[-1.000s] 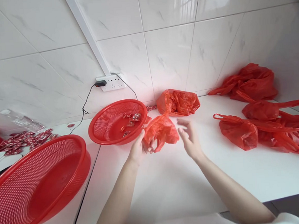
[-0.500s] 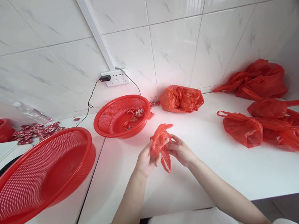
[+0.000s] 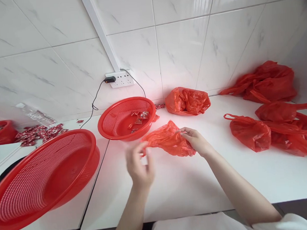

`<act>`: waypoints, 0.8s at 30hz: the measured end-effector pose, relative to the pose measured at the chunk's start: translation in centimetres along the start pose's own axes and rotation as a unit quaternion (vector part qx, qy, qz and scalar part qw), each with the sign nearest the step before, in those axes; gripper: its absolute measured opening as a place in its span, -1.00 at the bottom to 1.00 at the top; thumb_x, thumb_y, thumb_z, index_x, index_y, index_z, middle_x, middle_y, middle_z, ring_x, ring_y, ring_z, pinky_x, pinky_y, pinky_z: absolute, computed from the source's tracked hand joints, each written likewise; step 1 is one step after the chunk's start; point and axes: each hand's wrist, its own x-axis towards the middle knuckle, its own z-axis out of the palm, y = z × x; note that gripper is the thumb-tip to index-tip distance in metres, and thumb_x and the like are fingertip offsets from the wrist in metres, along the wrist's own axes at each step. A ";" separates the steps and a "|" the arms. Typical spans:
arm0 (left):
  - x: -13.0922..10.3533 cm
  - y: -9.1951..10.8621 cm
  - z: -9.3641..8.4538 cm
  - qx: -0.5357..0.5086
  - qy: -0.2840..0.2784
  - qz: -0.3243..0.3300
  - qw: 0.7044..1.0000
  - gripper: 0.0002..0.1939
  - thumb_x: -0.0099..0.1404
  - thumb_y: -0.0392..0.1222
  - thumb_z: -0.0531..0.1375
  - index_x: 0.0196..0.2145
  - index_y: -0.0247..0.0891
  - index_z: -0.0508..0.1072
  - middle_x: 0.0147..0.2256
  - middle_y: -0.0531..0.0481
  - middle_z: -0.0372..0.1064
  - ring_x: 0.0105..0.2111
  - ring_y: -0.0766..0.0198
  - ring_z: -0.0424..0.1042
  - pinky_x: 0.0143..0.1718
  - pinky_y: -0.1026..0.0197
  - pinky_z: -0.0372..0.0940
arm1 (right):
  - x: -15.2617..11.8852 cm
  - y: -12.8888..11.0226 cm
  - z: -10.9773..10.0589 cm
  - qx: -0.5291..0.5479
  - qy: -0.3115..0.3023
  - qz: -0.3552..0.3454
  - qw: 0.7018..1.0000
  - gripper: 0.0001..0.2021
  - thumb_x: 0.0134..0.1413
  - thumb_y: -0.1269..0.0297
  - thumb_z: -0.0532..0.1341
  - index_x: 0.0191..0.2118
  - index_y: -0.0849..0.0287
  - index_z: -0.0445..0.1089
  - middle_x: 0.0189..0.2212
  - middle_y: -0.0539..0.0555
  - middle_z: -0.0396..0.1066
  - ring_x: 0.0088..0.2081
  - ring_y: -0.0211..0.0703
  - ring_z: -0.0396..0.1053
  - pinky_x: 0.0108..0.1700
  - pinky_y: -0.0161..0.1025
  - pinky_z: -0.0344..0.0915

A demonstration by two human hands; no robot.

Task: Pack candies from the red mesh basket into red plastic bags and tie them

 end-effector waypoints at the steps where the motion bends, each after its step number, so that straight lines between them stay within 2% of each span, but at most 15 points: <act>1: -0.2 0.8 0.3 -0.016 -0.087 0.092 0.992 -0.80 0.28 -0.35 0.08 -0.14 -0.20 0.37 -0.26 -0.07 0.38 -0.28 0.21 0.35 -0.28 0.16 0.27 | 0.1 -0.1 0.3 -0.016 -0.008 -0.011 1.000 -0.70 0.05 0.04 0.21 -0.20 0.16 0.37 -0.65 -0.14 0.20 -0.68 -0.41 0.04 -0.64 -0.41 -0.03; 2: -0.4 1.3 0.8 -0.026 -0.185 0.139 0.972 -0.79 0.28 -0.39 0.05 -0.18 -0.21 0.37 -0.33 -0.04 0.38 -0.31 0.22 0.36 -0.29 0.17 0.27 | 0.2 -0.2 0.6 -0.029 -0.020 -0.019 0.999 -0.71 0.07 0.05 0.19 -0.21 0.16 0.38 -0.67 -0.15 0.18 -0.69 -0.41 0.03 -0.64 -0.41 -0.04; 4: -0.8 1.6 1.9 -0.002 -0.309 0.120 0.943 -0.78 0.28 -0.44 -0.03 -0.28 -0.23 0.36 -0.47 0.01 0.34 -0.45 0.26 0.33 -0.40 0.21 0.24 | 0.2 -0.3 0.9 -0.045 -0.049 -0.028 0.997 -0.71 0.11 0.04 0.17 -0.22 0.17 0.38 -0.69 -0.15 0.17 -0.69 -0.40 0.04 -0.64 -0.41 -0.02; 7: -1.0 0.7 3.1 0.067 -0.391 0.068 0.915 -0.77 0.28 -0.42 -0.06 -0.32 -0.27 0.35 -0.47 -0.04 0.36 -0.44 0.20 0.36 -0.41 0.18 0.24 | -0.3 -0.7 0.8 -0.031 -0.109 -0.030 0.993 -0.72 0.13 0.06 0.17 -0.24 0.19 0.39 -0.56 -0.05 0.35 -0.56 -0.31 0.27 -0.50 -0.35 0.22; 10: -0.8 -0.4 3.2 0.121 -0.472 0.075 0.870 -0.73 0.25 -0.40 -0.04 -0.17 -0.32 0.38 -0.41 -0.15 0.43 -0.29 0.03 0.42 -0.37 0.13 0.25 | -0.7 -1.1 0.3 -0.015 -0.186 -0.025 0.982 -0.74 0.13 0.10 0.19 -0.23 0.21 0.42 -0.34 0.06 0.47 -0.33 -0.21 0.41 -0.27 -0.28 0.34; 12: -0.7 -0.8 3.0 0.135 -0.540 0.045 0.830 -0.72 0.24 -0.37 -0.04 -0.17 -0.31 0.40 -0.44 -0.16 0.43 -0.38 0.02 0.44 -0.43 0.13 0.23 | -0.6 -1.4 -0.2 -0.027 -0.219 0.004 0.975 -0.73 0.12 0.10 0.18 -0.21 0.21 0.43 -0.36 0.05 0.46 -0.38 -0.23 0.40 -0.32 -0.28 0.33; 13: -0.7 -0.9 2.8 0.134 -0.559 0.015 0.818 -0.73 0.24 -0.35 -0.04 -0.23 -0.29 0.43 -0.48 -0.15 0.41 -0.46 0.04 0.42 -0.46 0.13 0.21 | -0.4 -1.5 -0.5 -0.038 -0.217 0.017 0.975 -0.72 0.12 0.10 0.17 -0.20 0.21 0.43 -0.43 0.02 0.44 -0.44 -0.26 0.37 -0.38 -0.29 0.31; 14: -0.7 -1.0 2.7 0.131 -0.564 -0.022 0.815 -0.75 0.25 -0.32 -0.03 -0.30 -0.27 0.44 -0.52 -0.14 0.39 -0.54 0.06 0.40 -0.48 0.12 0.19 | -0.2 -1.6 -0.8 -0.053 -0.198 0.025 0.978 -0.72 0.11 0.10 0.16 -0.19 0.20 0.42 -0.50 -0.02 0.40 -0.52 -0.29 0.32 -0.45 -0.31 0.27; 16: -0.6 -1.2 2.5 0.123 -0.533 -0.097 0.831 -0.79 0.26 -0.22 0.02 -0.37 -0.24 0.45 -0.58 -0.12 0.34 -0.60 0.06 0.37 -0.48 0.11 0.17 | 0.2 -1.9 -1.5 -0.096 -0.128 0.014 0.987 -0.76 0.09 0.16 0.14 -0.19 0.18 0.40 -0.61 -0.08 0.31 -0.61 -0.32 0.22 -0.53 -0.33 0.19; 18: -0.2 -1.4 2.5 0.112 -0.484 -0.162 0.853 -0.86 0.20 -0.14 0.13 -0.41 -0.22 0.43 -0.63 -0.09 0.29 -0.60 0.03 0.37 -0.48 0.10 0.16 | 0.2 -2.6 -1.9 -0.170 -0.061 -0.043 0.983 -0.81 0.04 0.27 0.13 -0.20 0.15 0.37 -0.56 -0.06 0.33 -0.57 -0.28 0.24 -0.51 -0.31 0.20; 20: 0.1 -1.5 2.6 0.093 -0.457 -0.209 0.859 -0.92 0.09 -0.17 0.23 -0.48 -0.20 0.39 -0.67 -0.03 0.24 -0.61 0.06 0.35 -0.48 0.12 0.14 | -0.5 -3.5 -1.6 -0.272 -0.012 -0.144 0.951 -0.78 0.00 0.36 0.12 -0.18 0.12 0.36 -0.31 0.05 0.42 -0.36 -0.17 0.35 -0.33 -0.19 0.30; 22: 0.4 -1.3 3.0 0.081 -0.442 -0.243 0.860 -0.88 0.03 -0.25 0.25 -0.55 -0.18 0.33 -0.69 0.00 0.21 -0.61 0.09 0.33 -0.47 0.13 0.12 | -1.8 -4.2 -0.3 -0.350 0.046 -0.263 0.898 -0.75 0.02 0.42 0.09 -0.15 0.11 0.36 -0.09 0.12 0.38 -0.13 -0.04 0.34 -0.08 -0.07 0.28; 23: 0.5 -1.1 3.2 0.081 -0.440 -0.255 0.857 -0.87 0.03 -0.25 0.23 -0.57 -0.17 0.31 -0.68 0.00 0.21 -0.59 0.09 0.33 -0.47 0.13 0.11 | -2.5 -4.4 0.7 -0.372 0.059 -0.302 0.876 -0.75 0.04 0.44 0.07 -0.16 0.11 0.35 -0.06 0.14 0.36 -0.08 -0.01 0.33 -0.03 -0.04 0.25; 24: 0.6 -0.8 3.4 0.083 -0.442 -0.264 0.853 -0.86 0.06 -0.25 0.21 -0.58 -0.17 0.31 -0.67 -0.02 0.23 -0.58 0.08 0.34 -0.47 0.13 0.11 | -3.1 -4.3 1.8 -0.384 0.044 -0.315 0.867 -0.77 0.07 0.47 0.03 -0.20 0.12 0.35 -0.11 0.14 0.38 -0.10 -0.02 0.34 -0.06 -0.06 0.25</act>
